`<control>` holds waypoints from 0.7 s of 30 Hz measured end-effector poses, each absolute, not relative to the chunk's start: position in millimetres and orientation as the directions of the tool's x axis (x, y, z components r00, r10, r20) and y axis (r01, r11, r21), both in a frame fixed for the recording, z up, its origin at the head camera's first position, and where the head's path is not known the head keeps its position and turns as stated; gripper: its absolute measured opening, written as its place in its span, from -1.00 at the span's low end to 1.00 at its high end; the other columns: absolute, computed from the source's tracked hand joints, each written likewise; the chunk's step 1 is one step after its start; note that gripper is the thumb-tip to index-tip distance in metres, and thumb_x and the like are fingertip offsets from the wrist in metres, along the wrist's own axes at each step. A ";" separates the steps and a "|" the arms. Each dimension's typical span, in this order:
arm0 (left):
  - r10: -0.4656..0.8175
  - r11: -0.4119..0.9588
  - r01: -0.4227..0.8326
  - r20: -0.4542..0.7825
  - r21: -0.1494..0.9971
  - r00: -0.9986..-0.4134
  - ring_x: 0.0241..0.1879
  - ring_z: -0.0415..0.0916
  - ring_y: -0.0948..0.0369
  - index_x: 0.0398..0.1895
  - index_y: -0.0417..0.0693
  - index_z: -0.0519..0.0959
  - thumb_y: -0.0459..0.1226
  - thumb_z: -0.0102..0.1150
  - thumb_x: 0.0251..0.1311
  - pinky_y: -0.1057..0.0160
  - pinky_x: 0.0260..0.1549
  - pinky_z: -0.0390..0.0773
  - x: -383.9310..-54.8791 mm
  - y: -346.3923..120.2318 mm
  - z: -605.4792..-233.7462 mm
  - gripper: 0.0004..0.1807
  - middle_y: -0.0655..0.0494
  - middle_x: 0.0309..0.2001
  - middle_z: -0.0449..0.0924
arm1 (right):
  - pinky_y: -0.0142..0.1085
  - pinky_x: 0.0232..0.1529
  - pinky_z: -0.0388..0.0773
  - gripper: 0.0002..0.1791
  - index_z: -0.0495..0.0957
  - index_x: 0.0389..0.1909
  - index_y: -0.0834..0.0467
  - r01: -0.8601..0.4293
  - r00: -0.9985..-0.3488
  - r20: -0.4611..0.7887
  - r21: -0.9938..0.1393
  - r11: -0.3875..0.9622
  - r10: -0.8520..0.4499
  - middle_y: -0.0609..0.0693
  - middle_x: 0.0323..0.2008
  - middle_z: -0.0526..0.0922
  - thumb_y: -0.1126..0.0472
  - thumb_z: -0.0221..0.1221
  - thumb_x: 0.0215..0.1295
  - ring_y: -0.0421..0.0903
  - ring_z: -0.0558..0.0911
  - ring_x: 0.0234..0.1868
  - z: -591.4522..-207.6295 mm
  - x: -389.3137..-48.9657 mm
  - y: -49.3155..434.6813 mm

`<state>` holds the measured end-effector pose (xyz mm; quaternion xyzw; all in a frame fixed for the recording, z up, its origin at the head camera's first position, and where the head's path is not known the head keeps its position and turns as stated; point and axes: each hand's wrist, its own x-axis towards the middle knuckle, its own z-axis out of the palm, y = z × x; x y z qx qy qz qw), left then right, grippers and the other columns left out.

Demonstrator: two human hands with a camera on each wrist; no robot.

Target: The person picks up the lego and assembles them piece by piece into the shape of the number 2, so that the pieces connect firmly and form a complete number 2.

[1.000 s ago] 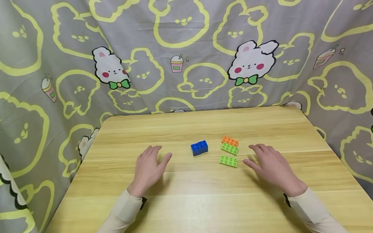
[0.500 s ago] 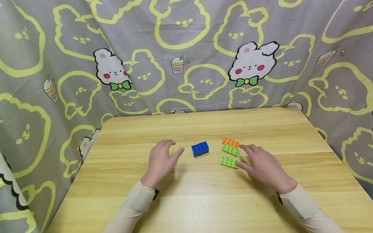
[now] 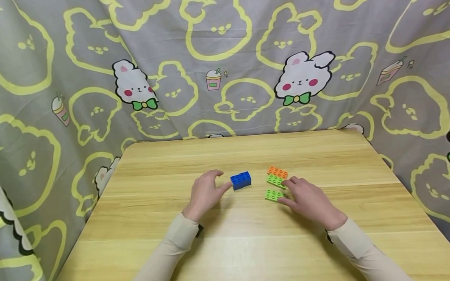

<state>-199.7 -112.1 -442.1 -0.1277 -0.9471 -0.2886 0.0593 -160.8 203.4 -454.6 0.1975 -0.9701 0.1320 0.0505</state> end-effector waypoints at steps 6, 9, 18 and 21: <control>0.207 0.785 0.245 0.132 0.570 -0.970 0.12 0.63 -0.05 0.18 -0.19 0.62 -0.04 0.42 0.24 -0.07 0.06 0.62 -202.4 -107.7 -442.9 -0.44 -0.05 0.12 0.69 | -0.10 -0.23 0.65 -0.46 0.64 0.07 0.26 -0.433 -0.901 0.146 -0.217 0.875 -0.409 0.05 -0.20 0.64 -0.07 0.40 0.27 -0.08 0.59 -0.30 -454.2 -164.1 197.9; 0.211 0.778 0.240 0.119 0.581 -0.970 0.09 0.64 -0.07 0.19 -0.20 0.61 -0.07 0.45 0.22 -0.08 0.02 0.64 -202.5 -106.2 -443.5 -0.44 -0.07 0.11 0.69 | -0.14 -0.27 0.64 -0.46 0.65 0.07 0.26 -0.440 -0.897 0.147 -0.209 0.873 -0.417 0.04 -0.21 0.63 -0.05 0.43 0.25 -0.11 0.56 -0.32 -455.1 -164.4 197.4; 0.216 0.769 0.234 0.102 0.595 -0.971 0.04 0.66 -0.10 0.15 -0.23 0.63 -0.10 0.46 0.21 -0.09 -0.02 0.65 -204.0 -105.3 -450.0 -0.47 -0.11 0.04 0.71 | -0.16 -0.32 0.63 -0.49 0.66 0.04 0.23 -0.447 -0.894 0.133 -0.222 0.866 -0.427 0.02 -0.22 0.62 -0.02 0.46 0.20 -0.13 0.57 -0.33 -458.2 -164.0 196.9; 0.219 0.767 0.236 0.102 0.596 -0.970 0.03 0.66 -0.09 0.14 -0.24 0.63 -0.10 0.46 0.21 -0.08 -0.02 0.65 -204.6 -105.1 -451.3 -0.47 -0.11 0.02 0.72 | -0.18 -0.34 0.60 -0.51 0.66 0.03 0.22 -0.447 -0.895 0.125 -0.232 0.864 -0.429 -0.01 -0.24 0.61 -0.01 0.46 0.21 -0.16 0.54 -0.35 -459.1 -163.9 196.8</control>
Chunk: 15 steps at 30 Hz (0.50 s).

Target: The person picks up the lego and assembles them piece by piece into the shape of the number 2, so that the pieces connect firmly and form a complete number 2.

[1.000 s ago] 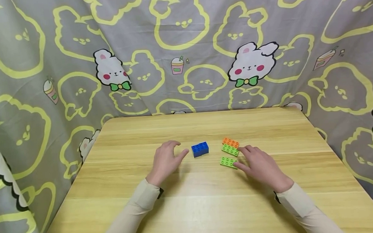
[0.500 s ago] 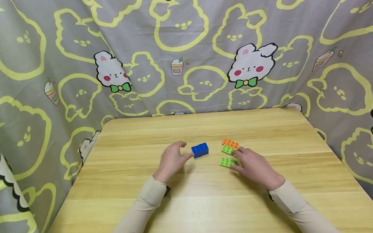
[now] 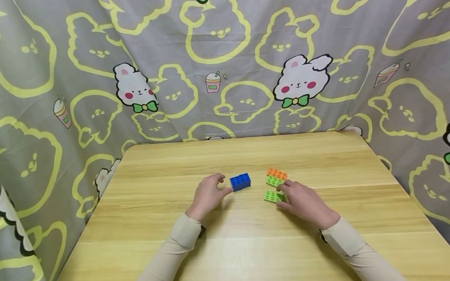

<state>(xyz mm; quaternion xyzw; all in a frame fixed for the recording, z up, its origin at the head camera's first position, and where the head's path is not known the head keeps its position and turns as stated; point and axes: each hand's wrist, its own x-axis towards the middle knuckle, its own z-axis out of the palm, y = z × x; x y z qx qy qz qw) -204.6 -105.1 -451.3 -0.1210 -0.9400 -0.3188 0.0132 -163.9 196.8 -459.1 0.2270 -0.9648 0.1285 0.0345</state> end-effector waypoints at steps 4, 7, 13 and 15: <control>0.232 0.767 0.246 0.101 0.593 -0.967 0.04 0.66 -0.07 0.15 -0.24 0.63 -0.11 0.46 0.21 -0.07 0.00 0.65 -205.8 -104.9 -453.6 -0.47 -0.11 0.04 0.71 | -0.17 -0.33 0.61 -0.53 0.66 0.02 0.20 -0.451 -0.892 0.126 -0.244 0.858 -0.433 -0.02 -0.25 0.62 0.00 0.46 0.21 -0.16 0.56 -0.34 -461.4 -164.4 196.8; 0.244 0.764 0.257 0.104 0.592 -0.964 0.04 0.66 -0.06 0.16 -0.24 0.62 -0.11 0.45 0.22 -0.06 0.00 0.65 -206.5 -103.4 -454.8 -0.47 -0.11 0.06 0.71 | -0.15 -0.29 0.63 -0.56 0.66 0.01 0.19 -0.462 -0.887 0.130 -0.251 0.850 -0.444 -0.02 -0.23 0.63 0.02 0.45 0.22 -0.14 0.60 -0.31 -463.9 -165.1 196.8; 0.261 0.767 0.275 0.108 0.579 -0.959 0.05 0.66 -0.05 0.16 -0.20 0.63 -0.10 0.41 0.26 -0.06 0.00 0.65 -207.4 -97.7 -455.1 -0.50 -0.08 0.06 0.71 | -0.12 -0.25 0.64 -0.60 0.66 0.00 0.18 -0.468 -0.884 0.127 -0.261 0.844 -0.450 -0.03 -0.22 0.63 0.05 0.44 0.24 -0.13 0.61 -0.28 -468.4 -166.7 196.2; 0.258 0.773 0.270 0.105 0.575 -0.961 0.06 0.65 -0.05 0.18 -0.19 0.63 -0.10 0.41 0.27 -0.06 0.01 0.64 -208.0 -95.8 -455.2 -0.50 -0.08 0.06 0.71 | -0.12 -0.25 0.64 -0.61 0.66 -0.01 0.18 -0.467 -0.884 0.122 -0.263 0.844 -0.451 -0.02 -0.21 0.63 0.06 0.44 0.24 -0.13 0.61 -0.28 -469.0 -167.3 195.8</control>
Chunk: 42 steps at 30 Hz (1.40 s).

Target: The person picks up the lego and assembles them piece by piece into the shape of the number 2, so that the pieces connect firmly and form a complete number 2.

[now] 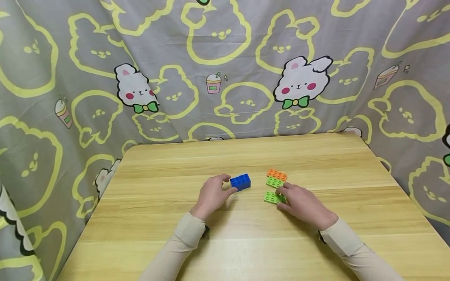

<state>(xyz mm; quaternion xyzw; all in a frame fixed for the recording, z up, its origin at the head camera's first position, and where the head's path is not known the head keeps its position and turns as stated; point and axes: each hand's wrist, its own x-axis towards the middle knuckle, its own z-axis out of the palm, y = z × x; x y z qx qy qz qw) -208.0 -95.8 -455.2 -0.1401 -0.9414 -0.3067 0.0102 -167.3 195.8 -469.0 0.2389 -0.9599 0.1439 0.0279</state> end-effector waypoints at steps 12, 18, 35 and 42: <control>0.241 0.804 0.244 0.077 0.542 -0.967 0.09 0.65 -0.05 0.19 -0.18 0.65 -0.12 0.37 0.30 -0.07 -0.02 0.66 -213.5 -89.4 -454.6 -0.53 -0.04 0.05 0.74 | -0.14 -0.25 0.64 -0.65 0.66 -0.03 0.21 -0.472 -0.881 0.115 -0.270 0.839 -0.459 -0.01 -0.23 0.64 0.13 0.44 0.24 -0.16 0.62 -0.29 -469.2 -167.8 193.7; 0.238 0.823 0.234 0.060 0.518 -0.969 0.06 0.68 -0.02 0.11 -0.16 0.70 -0.17 0.38 0.30 -0.06 -0.08 0.68 -216.0 -89.2 -451.4 -0.62 -0.02 0.07 0.73 | -0.14 -0.19 0.65 -0.65 0.66 -0.03 0.24 -0.471 -0.881 0.116 -0.298 0.831 -0.458 0.01 -0.18 0.65 0.15 0.44 0.25 -0.16 0.62 -0.26 -473.0 -167.5 193.2; 0.314 0.794 0.273 0.017 0.544 -0.949 -0.05 0.70 0.01 0.07 -0.23 0.67 -0.26 0.37 0.30 0.01 -0.06 0.69 -209.6 -102.3 -448.7 -0.66 -0.13 -0.01 0.74 | -0.18 -0.16 0.63 -0.64 0.66 0.03 0.21 -0.467 -0.881 0.087 -0.318 0.825 -0.465 -0.01 -0.16 0.67 0.14 0.41 0.29 -0.21 0.56 -0.28 -470.8 -164.1 193.4; 0.339 0.769 0.280 0.005 0.575 -0.941 -0.02 0.69 -0.02 0.04 -0.25 0.67 -0.29 0.34 0.31 0.00 -0.01 0.68 -204.4 -109.4 -448.5 -0.71 -0.14 0.01 0.72 | -0.14 -0.10 0.65 -0.65 0.66 0.02 0.22 -0.473 -0.876 0.081 -0.327 0.818 -0.475 0.01 -0.10 0.68 0.14 0.40 0.30 -0.16 0.62 -0.19 -471.0 -163.3 188.2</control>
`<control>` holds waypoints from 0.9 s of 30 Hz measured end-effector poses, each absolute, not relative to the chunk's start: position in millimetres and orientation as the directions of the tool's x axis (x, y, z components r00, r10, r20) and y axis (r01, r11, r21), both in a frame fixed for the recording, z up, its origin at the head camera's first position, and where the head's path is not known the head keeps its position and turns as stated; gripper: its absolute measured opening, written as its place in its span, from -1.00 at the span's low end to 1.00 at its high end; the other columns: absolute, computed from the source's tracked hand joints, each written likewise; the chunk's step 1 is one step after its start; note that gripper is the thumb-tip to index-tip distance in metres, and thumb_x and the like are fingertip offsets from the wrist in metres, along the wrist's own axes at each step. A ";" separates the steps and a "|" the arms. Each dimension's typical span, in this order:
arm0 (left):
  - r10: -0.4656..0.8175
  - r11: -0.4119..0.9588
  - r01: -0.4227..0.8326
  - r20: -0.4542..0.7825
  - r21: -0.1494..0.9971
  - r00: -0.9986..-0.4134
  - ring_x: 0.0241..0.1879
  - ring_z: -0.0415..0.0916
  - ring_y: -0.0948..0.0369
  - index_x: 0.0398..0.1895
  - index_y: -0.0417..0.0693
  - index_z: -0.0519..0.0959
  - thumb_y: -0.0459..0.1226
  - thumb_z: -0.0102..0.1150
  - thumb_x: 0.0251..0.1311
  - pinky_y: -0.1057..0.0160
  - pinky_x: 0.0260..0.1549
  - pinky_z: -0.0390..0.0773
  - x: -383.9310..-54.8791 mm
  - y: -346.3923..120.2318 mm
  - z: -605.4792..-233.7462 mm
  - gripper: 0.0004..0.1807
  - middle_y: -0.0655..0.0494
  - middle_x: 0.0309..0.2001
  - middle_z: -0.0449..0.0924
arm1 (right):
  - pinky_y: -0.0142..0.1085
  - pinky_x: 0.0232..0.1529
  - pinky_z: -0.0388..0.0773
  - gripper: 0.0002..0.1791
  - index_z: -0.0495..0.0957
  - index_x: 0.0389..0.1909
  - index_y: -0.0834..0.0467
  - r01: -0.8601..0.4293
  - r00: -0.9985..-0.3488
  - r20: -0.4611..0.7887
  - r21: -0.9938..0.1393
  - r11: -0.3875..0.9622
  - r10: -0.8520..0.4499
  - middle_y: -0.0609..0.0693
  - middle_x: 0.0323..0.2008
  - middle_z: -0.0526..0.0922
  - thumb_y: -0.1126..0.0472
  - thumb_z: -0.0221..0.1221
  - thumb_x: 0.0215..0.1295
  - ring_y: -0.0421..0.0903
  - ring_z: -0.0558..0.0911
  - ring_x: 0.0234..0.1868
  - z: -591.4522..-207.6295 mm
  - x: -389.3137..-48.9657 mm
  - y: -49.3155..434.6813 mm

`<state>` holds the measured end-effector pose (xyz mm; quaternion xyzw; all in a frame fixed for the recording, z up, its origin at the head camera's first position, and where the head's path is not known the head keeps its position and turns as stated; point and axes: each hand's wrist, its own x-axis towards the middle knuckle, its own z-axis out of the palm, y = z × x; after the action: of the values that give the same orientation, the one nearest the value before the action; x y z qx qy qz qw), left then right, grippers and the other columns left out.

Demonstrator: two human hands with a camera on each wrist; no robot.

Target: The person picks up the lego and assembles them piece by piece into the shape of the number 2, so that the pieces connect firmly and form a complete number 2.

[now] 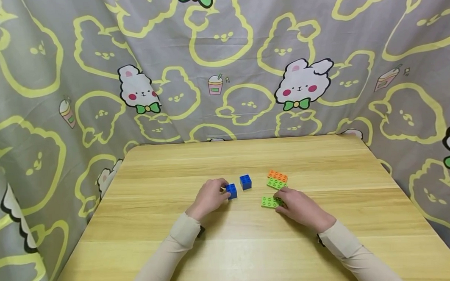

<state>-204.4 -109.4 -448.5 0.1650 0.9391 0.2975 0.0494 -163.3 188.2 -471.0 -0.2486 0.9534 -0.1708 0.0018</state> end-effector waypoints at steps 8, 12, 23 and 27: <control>0.375 0.760 0.290 -0.028 0.581 -0.927 -0.01 0.67 0.00 0.09 -0.25 0.65 -0.28 0.33 0.32 -0.01 0.02 0.66 -194.7 -118.7 -447.8 -0.67 -0.10 -0.01 0.72 | -0.17 -0.16 0.63 -0.67 0.69 0.02 0.16 -0.506 -0.859 0.105 -0.313 0.804 -0.501 -0.02 -0.13 0.68 0.14 0.40 0.29 -0.24 0.52 -0.30 -470.9 -159.9 183.9; 0.403 0.746 0.310 -0.028 0.590 -0.915 0.00 0.68 0.01 0.15 -0.29 0.62 -0.31 0.31 0.34 0.01 0.04 0.66 -191.3 -120.0 -448.0 -0.64 -0.12 0.01 0.72 | -0.17 -0.15 0.64 -0.67 0.69 0.00 0.18 -0.511 -0.857 0.107 -0.316 0.800 -0.505 -0.02 -0.14 0.68 0.13 0.41 0.29 -0.23 0.56 -0.27 -470.3 -159.0 180.7; 0.421 0.714 0.320 -0.018 0.622 -0.907 -0.02 0.71 0.03 0.11 -0.34 0.64 -0.36 0.29 0.34 0.05 0.03 0.68 -185.9 -119.8 -445.9 -0.67 -0.17 0.01 0.73 | -0.21 -0.15 0.66 -0.67 0.70 -0.03 0.20 -0.520 -0.851 0.101 -0.312 0.796 -0.516 -0.04 -0.15 0.67 0.11 0.41 0.28 -0.21 0.62 -0.23 -471.7 -159.3 170.9; 0.427 0.707 0.319 -0.021 0.631 -0.904 -0.02 0.72 0.03 0.10 -0.34 0.64 -0.35 0.30 0.33 0.03 0.06 0.66 -184.1 -118.4 -443.3 -0.67 -0.16 0.01 0.73 | -0.20 -0.14 0.67 -0.68 0.70 -0.03 0.20 -0.539 -0.839 0.114 -0.309 0.784 -0.532 -0.03 -0.15 0.67 0.12 0.41 0.28 -0.19 0.64 -0.22 -472.5 -159.4 168.2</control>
<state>-184.1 -118.4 -443.3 0.2025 0.9202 0.3246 0.0830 -159.4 168.2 -472.5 -0.2834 0.9443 -0.1668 -0.0103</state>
